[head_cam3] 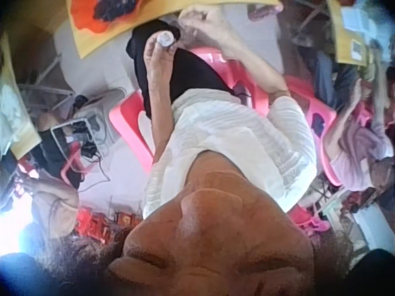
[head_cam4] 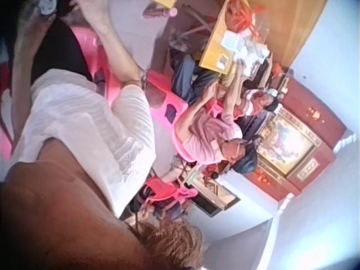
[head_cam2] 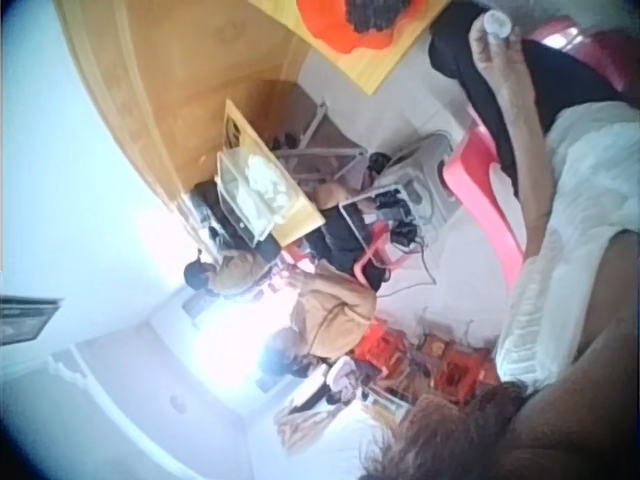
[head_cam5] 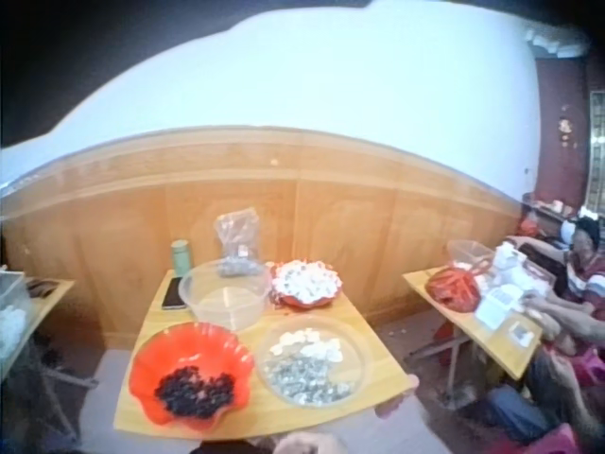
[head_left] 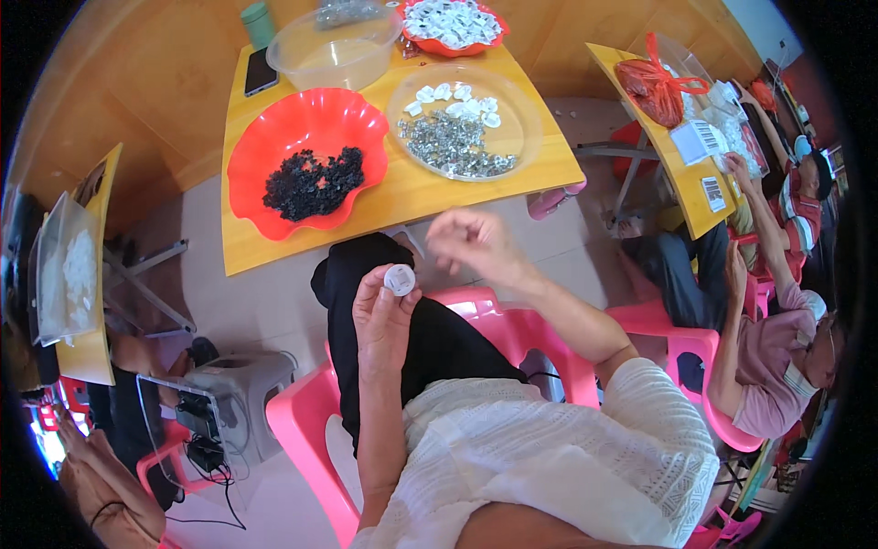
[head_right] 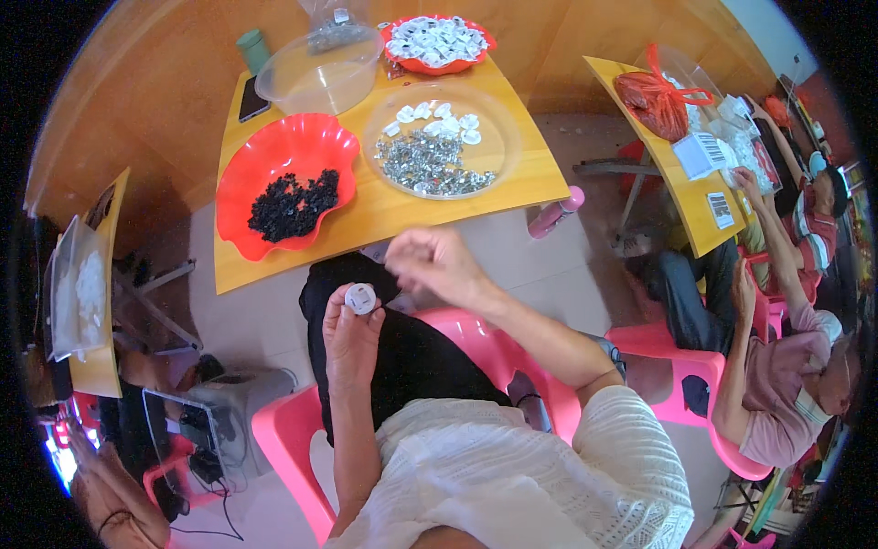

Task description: The person assembles components by selecting small parts from trays and bowls on the table and fitting them into plastic housings by hand.

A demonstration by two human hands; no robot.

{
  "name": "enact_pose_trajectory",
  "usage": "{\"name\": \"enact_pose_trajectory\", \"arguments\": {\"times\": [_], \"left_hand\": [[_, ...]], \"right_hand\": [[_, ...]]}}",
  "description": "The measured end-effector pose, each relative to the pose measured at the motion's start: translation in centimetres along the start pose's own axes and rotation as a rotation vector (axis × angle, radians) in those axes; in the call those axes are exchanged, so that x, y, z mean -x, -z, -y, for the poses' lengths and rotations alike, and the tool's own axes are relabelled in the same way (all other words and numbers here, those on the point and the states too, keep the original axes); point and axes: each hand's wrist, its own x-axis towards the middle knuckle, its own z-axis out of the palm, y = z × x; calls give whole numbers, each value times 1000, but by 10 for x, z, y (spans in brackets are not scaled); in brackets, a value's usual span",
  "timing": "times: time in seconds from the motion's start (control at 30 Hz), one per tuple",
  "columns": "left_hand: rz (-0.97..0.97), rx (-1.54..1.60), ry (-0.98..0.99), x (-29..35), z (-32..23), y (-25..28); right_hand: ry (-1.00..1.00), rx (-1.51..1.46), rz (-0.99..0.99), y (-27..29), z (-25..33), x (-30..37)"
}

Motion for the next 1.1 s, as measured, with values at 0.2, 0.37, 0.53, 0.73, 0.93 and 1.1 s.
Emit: {"name": "enact_pose_trajectory", "arguments": {"times": [0.2, 0.37, 0.53, 0.73, 0.93, 1.1], "left_hand": [[13, 22, 9, 5, -6, 1], [51, 31, 26, 3, -4, -4], [54, 31, 36, 5, -7, -3], [49, 24, 49, 7, -9, -5], [45, 19, 63, 7, -7, -2], [37, 1, 81, 8, -7, -4]], "right_hand": [[393, 790, -514, 95, 37, -31], [109, 1303, -385, 154, 34, -58], [-15, 1591, -99, 153, 33, -80], [-50, 1561, 7, 159, 29, -100], [57, 980, -95, 163, 26, -97], [155, 888, -166, 156, 27, -88]]}}
